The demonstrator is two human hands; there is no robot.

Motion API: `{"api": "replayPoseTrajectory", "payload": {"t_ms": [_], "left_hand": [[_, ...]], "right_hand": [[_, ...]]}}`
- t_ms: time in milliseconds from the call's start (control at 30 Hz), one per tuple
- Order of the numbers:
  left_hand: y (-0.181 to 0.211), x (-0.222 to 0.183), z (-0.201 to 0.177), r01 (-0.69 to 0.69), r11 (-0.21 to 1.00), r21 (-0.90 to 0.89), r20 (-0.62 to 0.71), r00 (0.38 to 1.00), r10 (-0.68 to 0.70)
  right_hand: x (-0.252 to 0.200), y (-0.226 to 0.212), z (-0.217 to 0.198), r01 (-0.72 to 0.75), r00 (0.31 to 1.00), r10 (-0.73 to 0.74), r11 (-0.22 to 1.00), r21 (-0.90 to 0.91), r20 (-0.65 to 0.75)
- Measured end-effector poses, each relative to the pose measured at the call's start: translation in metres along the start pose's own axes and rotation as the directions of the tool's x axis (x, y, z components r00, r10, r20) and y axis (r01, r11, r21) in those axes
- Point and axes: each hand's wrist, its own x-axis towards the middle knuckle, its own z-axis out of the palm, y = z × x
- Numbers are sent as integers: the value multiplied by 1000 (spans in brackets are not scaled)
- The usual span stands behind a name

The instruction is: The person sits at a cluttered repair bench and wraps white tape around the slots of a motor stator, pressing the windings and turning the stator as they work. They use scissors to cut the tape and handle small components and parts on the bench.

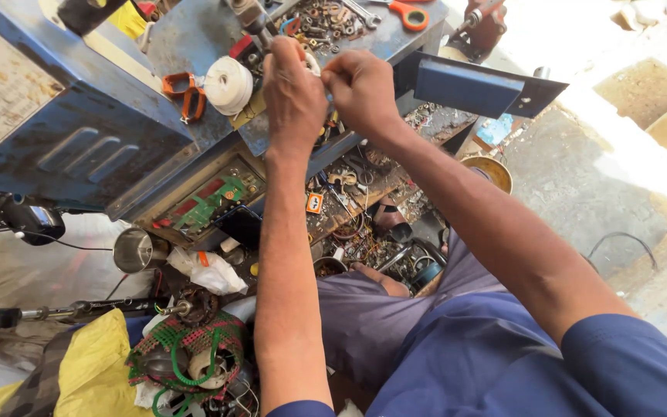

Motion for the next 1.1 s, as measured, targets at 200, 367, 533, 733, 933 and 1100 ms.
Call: {"api": "replayPoseTrajectory", "payload": {"t_ms": [200, 367, 533, 733, 933, 1100], "left_hand": [[0, 20, 9, 213, 970, 114, 124, 966, -226], [-3, 28, -18, 208, 977, 42, 233, 949, -211], [30, 7, -44, -155, 983, -97, 92, 982, 164], [35, -9, -35, -225, 970, 96, 88, 972, 217], [31, -15, -28, -177, 970, 166, 60, 984, 169], [37, -8, -37, -203, 958, 202, 129, 975, 179]], "right_hand": [[-16, -34, -26, 422, 907, -352, 768, -481, 232], [-19, -34, -23, 218, 972, -160, 887, -407, 173], [-15, -10, -16, -411, 898, 398, 911, 36, 189], [-34, 19, 4, -573, 813, 474, 755, 319, 339], [-43, 5, -2, -568, 822, 470, 727, 387, 322], [-31, 12, -2, -655, 754, 506, 622, 428, 419]]}}
